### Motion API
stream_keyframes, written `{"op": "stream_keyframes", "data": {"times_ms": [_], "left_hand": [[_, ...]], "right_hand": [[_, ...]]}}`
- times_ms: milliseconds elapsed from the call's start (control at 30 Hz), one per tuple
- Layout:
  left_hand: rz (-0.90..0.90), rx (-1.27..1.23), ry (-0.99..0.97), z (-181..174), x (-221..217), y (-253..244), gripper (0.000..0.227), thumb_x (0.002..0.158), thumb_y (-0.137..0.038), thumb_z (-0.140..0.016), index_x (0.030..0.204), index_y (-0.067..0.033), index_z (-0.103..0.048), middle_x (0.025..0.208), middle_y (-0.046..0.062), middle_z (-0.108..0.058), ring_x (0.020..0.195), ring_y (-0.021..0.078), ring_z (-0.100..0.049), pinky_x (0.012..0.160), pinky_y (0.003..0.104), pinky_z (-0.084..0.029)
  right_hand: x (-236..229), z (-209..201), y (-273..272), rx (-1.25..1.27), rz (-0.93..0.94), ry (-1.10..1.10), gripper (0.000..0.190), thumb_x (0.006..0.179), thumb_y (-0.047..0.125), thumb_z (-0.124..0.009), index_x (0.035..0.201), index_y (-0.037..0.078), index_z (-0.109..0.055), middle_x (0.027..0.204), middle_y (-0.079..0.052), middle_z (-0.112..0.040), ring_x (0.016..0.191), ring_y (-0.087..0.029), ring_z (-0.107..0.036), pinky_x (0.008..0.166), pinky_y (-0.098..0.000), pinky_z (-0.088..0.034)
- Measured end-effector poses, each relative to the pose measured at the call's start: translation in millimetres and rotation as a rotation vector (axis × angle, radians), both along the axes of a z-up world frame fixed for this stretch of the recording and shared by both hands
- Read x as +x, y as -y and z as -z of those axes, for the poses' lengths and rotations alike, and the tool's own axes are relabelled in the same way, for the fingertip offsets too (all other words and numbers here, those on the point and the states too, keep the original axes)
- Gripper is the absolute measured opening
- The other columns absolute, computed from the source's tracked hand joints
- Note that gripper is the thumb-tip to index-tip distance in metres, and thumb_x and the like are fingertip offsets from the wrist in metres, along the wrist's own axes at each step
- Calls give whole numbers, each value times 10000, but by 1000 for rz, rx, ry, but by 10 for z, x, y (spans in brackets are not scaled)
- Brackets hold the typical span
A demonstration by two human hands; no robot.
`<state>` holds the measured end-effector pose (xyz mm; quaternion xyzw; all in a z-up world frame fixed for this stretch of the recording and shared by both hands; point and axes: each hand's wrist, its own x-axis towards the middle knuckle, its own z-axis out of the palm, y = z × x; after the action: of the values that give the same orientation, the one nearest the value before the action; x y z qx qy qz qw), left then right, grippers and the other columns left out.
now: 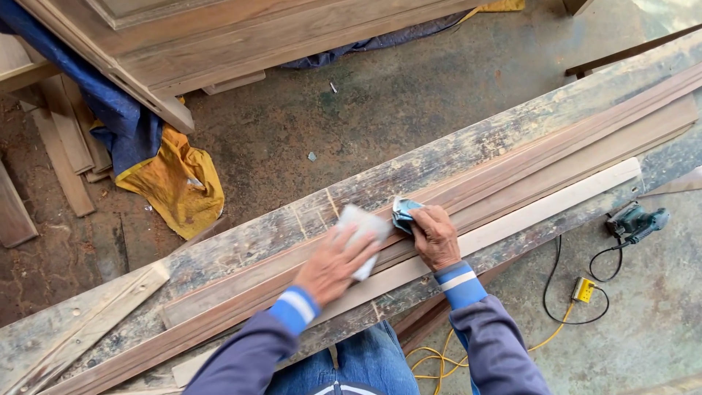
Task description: Sand wood strips manually using sandpaper blocks.
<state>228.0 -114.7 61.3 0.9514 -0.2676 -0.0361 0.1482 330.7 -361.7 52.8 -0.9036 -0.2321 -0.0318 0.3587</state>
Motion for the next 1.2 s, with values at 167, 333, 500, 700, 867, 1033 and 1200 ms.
{"op": "stream_keyframes", "data": {"times_ms": [167, 333, 500, 700, 867, 1033, 1200], "left_hand": [[-59, 184, 4, -91, -785, -804, 692, 856, -94, -585, 1516, -218, -419, 1554, 68, -415, 1447, 302, -361, 1213, 525, -266], [-77, 131, -69, 28, -656, -697, 673, 835, -175, -619, 1482, -237, -442, 1531, 68, -427, 1395, 323, -381, 1171, 547, -273], [-46, -84, -130, -29, -406, -509, 621, 873, -212, -664, 1471, -171, -502, 1509, 126, -489, 1433, 341, -388, 1195, 529, -278], [-332, 12, -18, 72, -1344, -1193, 676, 783, -284, -678, 1439, -297, -517, 1543, 88, -451, 1440, 304, -398, 1192, 547, -286], [-317, 35, 7, 127, -1316, -1169, 718, 786, -366, -683, 1468, -279, -478, 1561, 110, -406, 1434, 343, -372, 1169, 572, -281], [-324, 34, 16, 120, -1316, -1166, 708, 813, -391, -672, 1483, -293, -463, 1581, 97, -391, 1451, 329, -359, 1180, 570, -272], [-321, 18, 13, 138, -1318, -1173, 708, 819, -401, -667, 1487, -293, -460, 1579, 93, -387, 1448, 320, -359, 1180, 576, -267]], "right_hand": [[42, -9, 39, -2, -24, 1, 249, 835, -18, -713, 1079, 17, -682, 1043, -176, -675, 991, -374, -639, 868, -449, -524], [50, -8, 60, 10, -55, 20, 280, 814, -13, -714, 1090, 18, -682, 1056, -160, -680, 991, -359, -636, 871, -440, -518], [154, -22, 261, -48, -247, -8, 277, 830, -22, -696, 1102, 29, -684, 1048, -136, -666, 968, -326, -622, 852, -420, -508], [155, 118, 303, -132, -512, 117, 363, 759, -1, -670, 1121, 7, -666, 1036, -120, -640, 953, -306, -605, 838, -449, -500], [-392, 209, -501, -91, -692, 140, 307, 844, 31, -657, 1150, 13, -648, 1013, -118, -606, 947, -274, -607, 836, -429, -514], [-281, -60, -501, -115, -776, 122, 373, 787, 44, -654, 1153, -22, -635, 968, -130, -579, 897, -289, -590, 780, -438, -505], [173, 177, 317, -291, -538, 180, 380, 767, -70, -607, 1130, 31, -661, 1022, -97, -644, 904, -265, -624, 783, -437, -519]]}}
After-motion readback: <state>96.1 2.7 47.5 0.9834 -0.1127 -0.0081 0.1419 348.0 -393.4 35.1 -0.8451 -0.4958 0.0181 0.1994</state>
